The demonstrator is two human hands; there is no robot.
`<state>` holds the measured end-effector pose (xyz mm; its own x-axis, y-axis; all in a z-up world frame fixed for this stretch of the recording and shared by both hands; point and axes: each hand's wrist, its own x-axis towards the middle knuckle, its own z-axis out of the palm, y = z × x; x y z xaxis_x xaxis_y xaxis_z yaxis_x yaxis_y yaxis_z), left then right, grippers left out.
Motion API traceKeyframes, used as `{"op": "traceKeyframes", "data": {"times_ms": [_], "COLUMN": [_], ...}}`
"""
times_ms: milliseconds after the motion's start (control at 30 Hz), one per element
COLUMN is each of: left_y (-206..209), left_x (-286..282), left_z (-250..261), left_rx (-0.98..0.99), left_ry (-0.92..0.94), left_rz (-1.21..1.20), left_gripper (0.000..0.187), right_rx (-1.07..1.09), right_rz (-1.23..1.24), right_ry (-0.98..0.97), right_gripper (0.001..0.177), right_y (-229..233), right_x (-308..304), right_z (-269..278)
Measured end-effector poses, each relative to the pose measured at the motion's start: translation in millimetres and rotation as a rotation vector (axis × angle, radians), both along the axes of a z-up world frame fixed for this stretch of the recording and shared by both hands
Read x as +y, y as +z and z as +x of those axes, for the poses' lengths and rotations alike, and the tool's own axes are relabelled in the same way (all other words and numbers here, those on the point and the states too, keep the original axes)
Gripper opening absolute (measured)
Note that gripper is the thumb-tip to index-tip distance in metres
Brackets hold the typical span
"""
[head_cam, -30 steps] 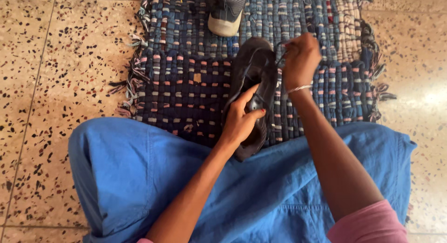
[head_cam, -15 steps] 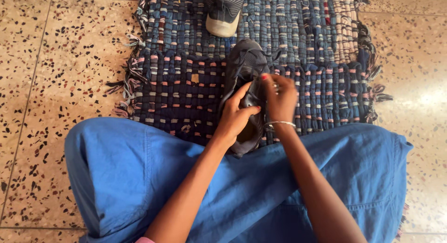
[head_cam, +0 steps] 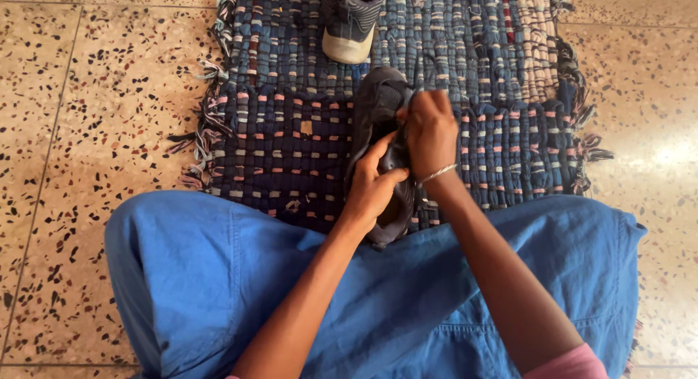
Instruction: The person sits on a woven mat and unlaces a dark sneaker by pulling the laces out of the eyelets. They then re-lace the same shoe by threading the laces back through the eyelets and tying a knot.
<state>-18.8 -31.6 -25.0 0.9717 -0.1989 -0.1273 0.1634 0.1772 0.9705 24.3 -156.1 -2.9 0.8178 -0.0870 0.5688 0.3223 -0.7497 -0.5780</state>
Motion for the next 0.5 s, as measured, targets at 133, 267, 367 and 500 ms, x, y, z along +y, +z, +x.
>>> {"op": "traceKeyframes", "data": {"times_ms": [133, 267, 367, 500], "left_y": [-4.8, -10.8, -12.4, -6.8], "left_x": [-2.9, -4.3, -3.5, -8.6], "left_z": [0.2, 0.4, -6.5, -8.9], "left_rx": [-0.065, -0.266, -0.052, -0.249], "left_ry": [0.023, 0.046, -0.024, 0.010], "left_rz": [0.058, 0.061, 0.115, 0.112], "left_gripper": [0.067, 0.065, 0.068, 0.065], "right_rx": [0.017, -0.087, 0.059, 0.183], "right_rz": [0.262, 0.140, 0.579, 0.542], "right_ry": [0.019, -0.157, -0.245, -0.430], "right_gripper": [0.014, 0.016, 0.016, 0.015], "right_y": [-13.0, -36.5, -47.1, -64.5], "right_x": [-13.0, -28.1, -51.7, -70.5], "right_z": [26.5, 55.4, 74.6, 76.7]}}
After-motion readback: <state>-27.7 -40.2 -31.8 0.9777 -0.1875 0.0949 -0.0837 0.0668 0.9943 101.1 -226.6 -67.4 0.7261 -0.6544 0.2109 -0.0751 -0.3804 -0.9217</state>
